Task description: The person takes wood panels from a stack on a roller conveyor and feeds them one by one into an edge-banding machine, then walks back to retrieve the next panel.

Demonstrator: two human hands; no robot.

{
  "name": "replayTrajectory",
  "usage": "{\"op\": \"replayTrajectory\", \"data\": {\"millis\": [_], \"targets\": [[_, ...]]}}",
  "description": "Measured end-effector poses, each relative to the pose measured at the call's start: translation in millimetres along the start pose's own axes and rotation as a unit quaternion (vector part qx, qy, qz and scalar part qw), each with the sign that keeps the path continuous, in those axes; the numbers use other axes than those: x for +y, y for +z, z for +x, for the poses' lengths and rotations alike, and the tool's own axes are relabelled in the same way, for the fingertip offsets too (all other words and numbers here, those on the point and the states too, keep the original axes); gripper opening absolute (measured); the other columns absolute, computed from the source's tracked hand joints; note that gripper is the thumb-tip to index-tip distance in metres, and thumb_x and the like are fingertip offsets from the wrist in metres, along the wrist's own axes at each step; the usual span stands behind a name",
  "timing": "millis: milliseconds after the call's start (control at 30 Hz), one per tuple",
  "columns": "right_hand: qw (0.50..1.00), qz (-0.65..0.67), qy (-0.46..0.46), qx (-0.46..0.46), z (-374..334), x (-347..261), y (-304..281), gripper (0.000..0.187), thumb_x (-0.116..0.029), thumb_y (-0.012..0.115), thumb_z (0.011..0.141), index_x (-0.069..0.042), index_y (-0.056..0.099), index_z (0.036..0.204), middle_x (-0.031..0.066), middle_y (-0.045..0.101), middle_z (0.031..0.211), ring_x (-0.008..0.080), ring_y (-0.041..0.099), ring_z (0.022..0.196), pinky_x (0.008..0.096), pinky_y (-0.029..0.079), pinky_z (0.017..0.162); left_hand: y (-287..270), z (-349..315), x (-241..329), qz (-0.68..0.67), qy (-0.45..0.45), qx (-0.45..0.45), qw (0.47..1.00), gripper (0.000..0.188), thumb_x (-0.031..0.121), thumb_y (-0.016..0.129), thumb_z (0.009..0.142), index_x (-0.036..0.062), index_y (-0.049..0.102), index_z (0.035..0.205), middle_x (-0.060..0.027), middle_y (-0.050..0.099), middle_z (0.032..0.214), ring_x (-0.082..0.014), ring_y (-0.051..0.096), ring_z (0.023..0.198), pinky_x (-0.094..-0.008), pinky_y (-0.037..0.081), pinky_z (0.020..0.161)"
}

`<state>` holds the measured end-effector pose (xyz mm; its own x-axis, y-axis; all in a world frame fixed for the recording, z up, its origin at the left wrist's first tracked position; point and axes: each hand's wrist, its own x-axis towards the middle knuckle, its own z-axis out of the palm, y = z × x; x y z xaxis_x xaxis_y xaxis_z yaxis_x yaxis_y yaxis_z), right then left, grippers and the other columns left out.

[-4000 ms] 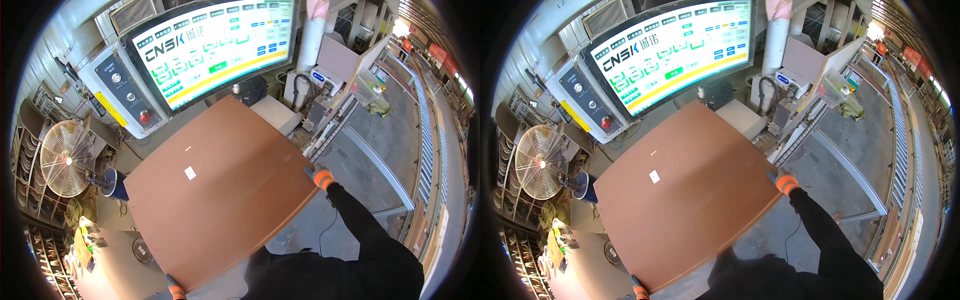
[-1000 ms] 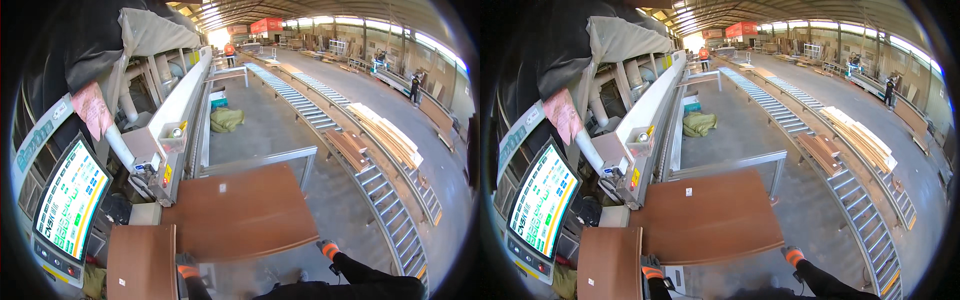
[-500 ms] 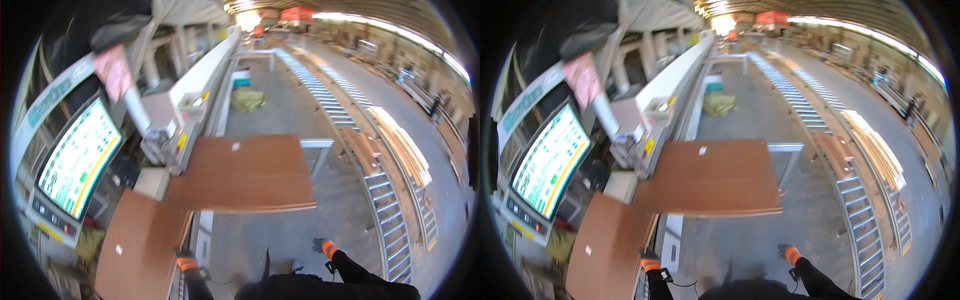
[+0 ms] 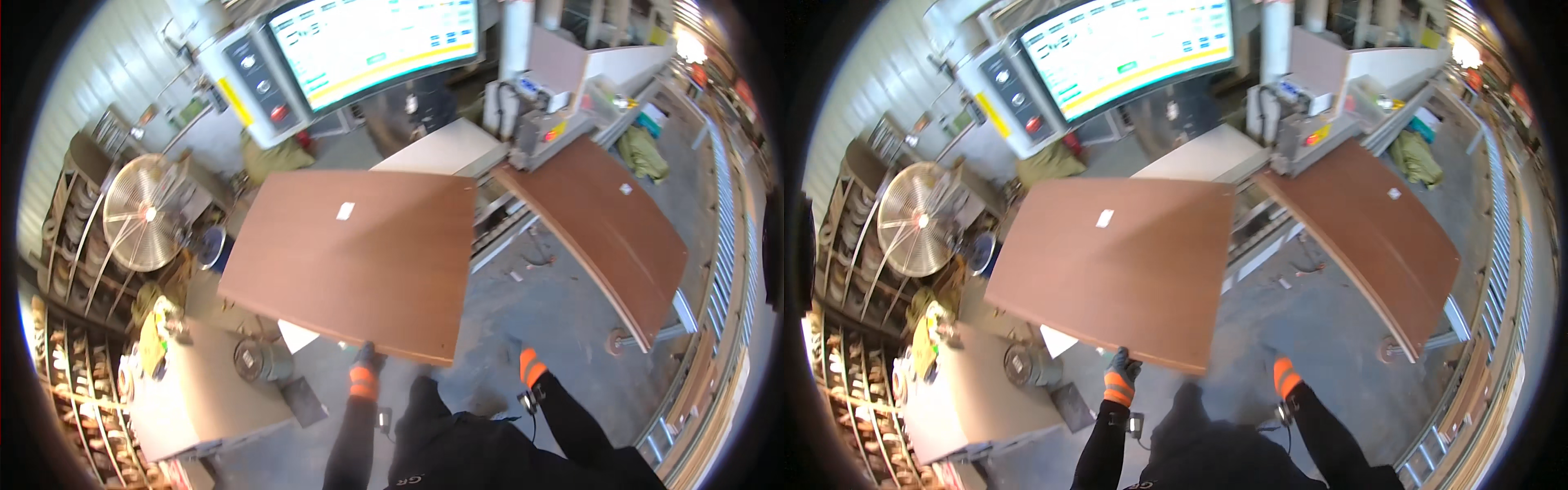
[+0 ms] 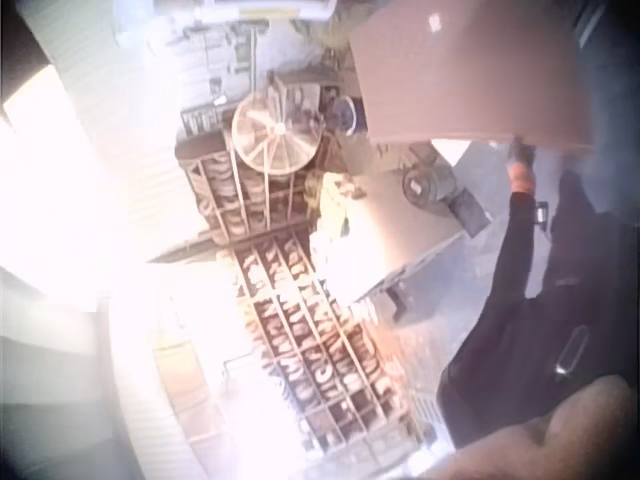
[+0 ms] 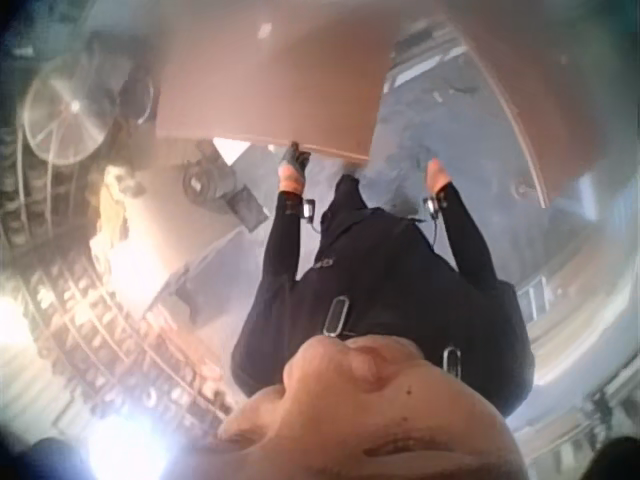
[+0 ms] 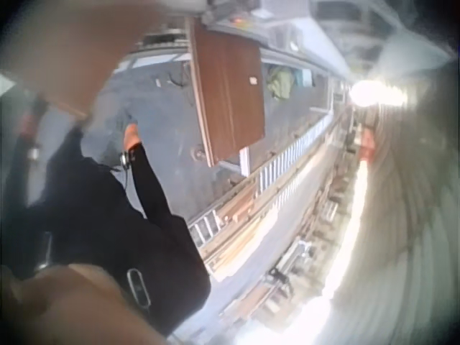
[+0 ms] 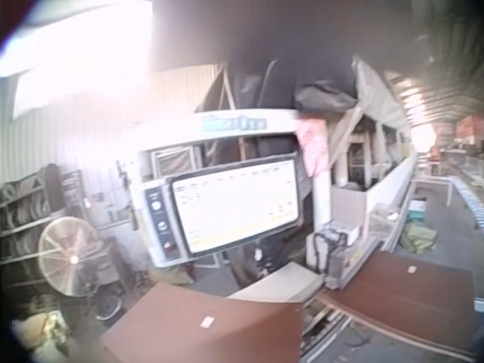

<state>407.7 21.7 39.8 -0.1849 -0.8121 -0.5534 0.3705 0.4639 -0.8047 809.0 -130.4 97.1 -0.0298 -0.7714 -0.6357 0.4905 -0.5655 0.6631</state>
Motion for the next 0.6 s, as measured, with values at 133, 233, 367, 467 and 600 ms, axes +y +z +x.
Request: {"op": "replayTrajectory", "data": {"millis": [133, 233, 367, 467, 600], "targets": [[0.98, 0.132, 0.146, -0.019, 37.6, -101.5, 154.1, 0.051, -0.042, 0.06, 0.089, -0.005, 0.053, 0.124, 0.0111, 0.061, 0.117, 0.0212, 0.06, 0.101, 0.0385, 0.048, 0.087, -55.8, -31.0, -2.6, 0.027, 0.032, 0.035, 0.999, 0.034, 0.031, 0.056, 0.093, 0.0054, 0.057, 0.115, -0.0126, 0.066, 0.103, -0.0236, 0.064, 0.087, -0.0327, 0.046, 0.072], [0.965, 0.225, 0.114, -0.068, 72.4, -105.5, 169.6, 0.042, -0.032, 0.062, 0.09, -0.006, 0.053, 0.123, 0.0098, 0.061, 0.117, 0.0266, 0.061, 0.101, 0.0415, 0.049, 0.087, -55.7, -49.7, -16.6, 0.005, -0.005, 0.014, 1.0, 0.045, 0.034, 0.055, 0.092, 0.0042, 0.05, 0.126, -0.0137, 0.063, 0.113, -0.0274, 0.062, 0.098, -0.0356, 0.046, 0.081], [0.971, 0.217, 0.012, -0.1, 63.1, -102.1, 184.2, 0.048, -0.032, 0.062, 0.09, -0.006, 0.051, 0.128, 0.0103, 0.057, 0.125, 0.0266, 0.055, 0.113, 0.042, 0.045, 0.096, -102.7, -64.9, -29.5, -0.006, 0.043, -0.042, 0.998, 0.054, 0.039, 0.055, 0.091, 0.0052, 0.044, 0.131, -0.0147, 0.059, 0.122, -0.0316, 0.058, 0.109, -0.0393, 0.044, 0.089], [0.966, 0.228, 0.018, -0.118, 40.3, -117.9, 201.7, 0.047, -0.028, 0.064, 0.089, -0.006, 0.051, 0.129, 0.0108, 0.058, 0.125, 0.0272, 0.056, 0.112, 0.0425, 0.046, 0.096, -178.1, -44.4, -20.2, -0.042, 0.079, 0.021, 0.996, 0.049, 0.043, 0.055, 0.09, 0.0084, 0.048, 0.124, -0.0132, 0.058, 0.124, -0.0317, 0.056, 0.112, -0.041, 0.044, 0.089], [0.963, 0.259, 0.027, -0.06, 10.1, -110.2, 124.2, 0.041, -0.025, 0.063, 0.09, -0.007, 0.052, 0.126, 0.0098, 0.06, 0.12, 0.0264, 0.059, 0.108, 0.0409, 0.049, 0.092, -132.1, -26.9, 12.4, -0.114, -0.013, 0.079, 0.99, 0.047, 0.044, 0.053, 0.09, 0.01, 0.048, 0.122, -0.0115, 0.058, 0.124, -0.0312, 0.056, 0.113, -0.0421, 0.043, 0.09]]}}
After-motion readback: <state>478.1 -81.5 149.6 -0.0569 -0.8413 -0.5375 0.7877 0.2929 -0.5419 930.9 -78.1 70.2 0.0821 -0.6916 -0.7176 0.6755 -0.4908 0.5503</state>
